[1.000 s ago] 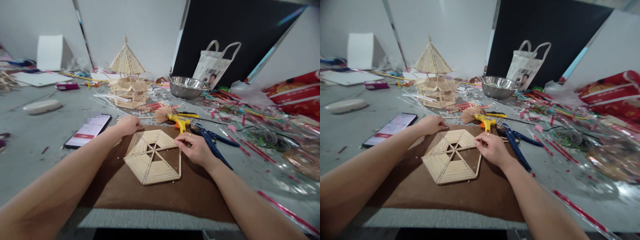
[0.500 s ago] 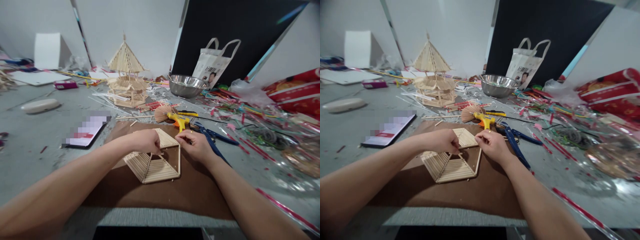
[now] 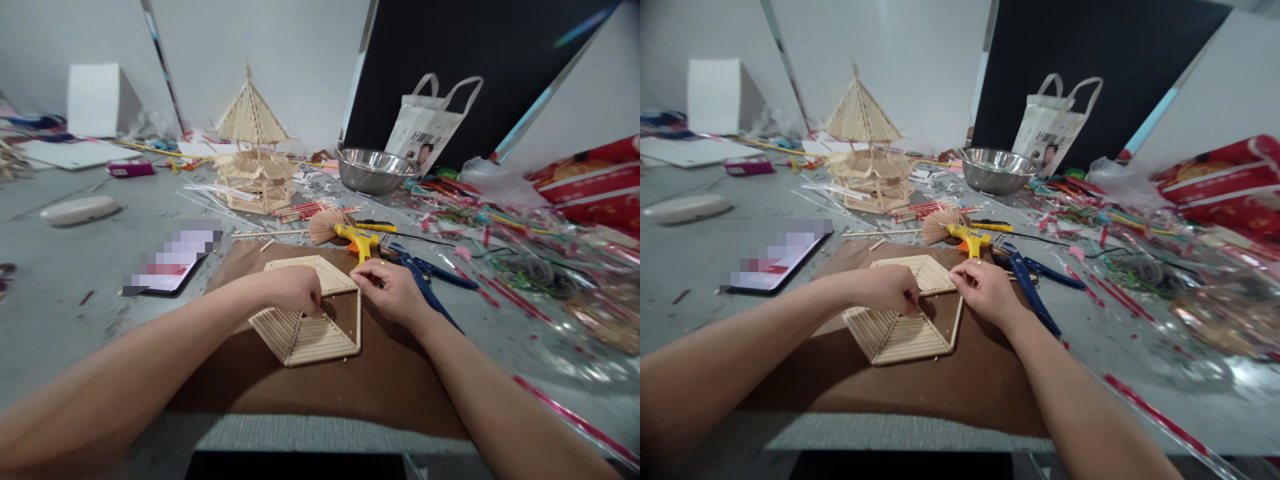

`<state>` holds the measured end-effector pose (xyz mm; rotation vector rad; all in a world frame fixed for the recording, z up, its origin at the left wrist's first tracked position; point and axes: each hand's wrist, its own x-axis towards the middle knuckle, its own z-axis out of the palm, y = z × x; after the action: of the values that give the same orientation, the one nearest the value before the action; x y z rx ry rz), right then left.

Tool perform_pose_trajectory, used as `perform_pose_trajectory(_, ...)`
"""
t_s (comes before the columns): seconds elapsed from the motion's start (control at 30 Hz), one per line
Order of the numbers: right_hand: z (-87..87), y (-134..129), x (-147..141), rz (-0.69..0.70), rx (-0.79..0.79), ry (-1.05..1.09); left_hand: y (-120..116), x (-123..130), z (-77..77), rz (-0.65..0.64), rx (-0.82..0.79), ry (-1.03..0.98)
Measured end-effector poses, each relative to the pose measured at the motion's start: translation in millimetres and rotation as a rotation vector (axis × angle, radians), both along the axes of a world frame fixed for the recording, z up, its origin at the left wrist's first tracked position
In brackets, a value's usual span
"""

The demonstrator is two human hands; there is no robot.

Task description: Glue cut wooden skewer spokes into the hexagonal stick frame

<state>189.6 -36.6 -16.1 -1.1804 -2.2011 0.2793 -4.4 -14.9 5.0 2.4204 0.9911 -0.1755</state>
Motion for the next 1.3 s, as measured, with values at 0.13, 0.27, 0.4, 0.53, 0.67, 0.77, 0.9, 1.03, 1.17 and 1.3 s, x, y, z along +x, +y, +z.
perform_pose_trajectory(0.13,0.4,-0.2,-0.5,0.003,0.002,0.000,2.4,-1.7,-0.9,-0.030,-0.012,-0.025)
perform_pose_trajectory(0.27,-0.4,0.2,0.1,0.007,0.011,-0.004,4.6,-3.4,-1.7,-0.046,-0.021,-0.037)
perform_pose_trajectory(0.4,-0.9,0.3,0.0,0.009,0.009,-0.013,4.4,-3.9,0.1,-0.055,-0.022,-0.048)
perform_pose_trajectory(0.53,-0.5,0.0,-0.3,0.012,0.000,-0.014,4.3,-4.1,1.0,-0.048,-0.040,-0.068)
perform_pose_trajectory(0.67,-0.9,0.1,0.1,0.013,-0.001,-0.016,5.4,-4.1,-1.4,-0.051,-0.039,-0.065)
perform_pose_trajectory(0.77,-0.8,0.2,0.1,0.013,0.004,-0.014,6.1,-3.7,-3.6,-0.053,-0.043,-0.062)
perform_pose_trajectory(0.9,0.1,-0.2,-0.7,0.016,0.003,-0.019,7.0,-4.0,-6.2,-0.067,-0.048,-0.064)
perform_pose_trajectory(1.03,1.0,-0.3,-1.0,0.016,0.010,-0.020,7.9,-4.4,-8.0,-0.086,-0.041,-0.066)
perform_pose_trajectory(1.17,0.8,-0.4,-0.7,0.015,0.007,-0.018,7.5,-2.9,-8.1,-0.079,-0.030,-0.053)
perform_pose_trajectory(1.3,0.3,-1.0,-1.1,0.013,0.007,-0.017,5.6,-1.6,-6.8,-0.083,-0.007,-0.029)
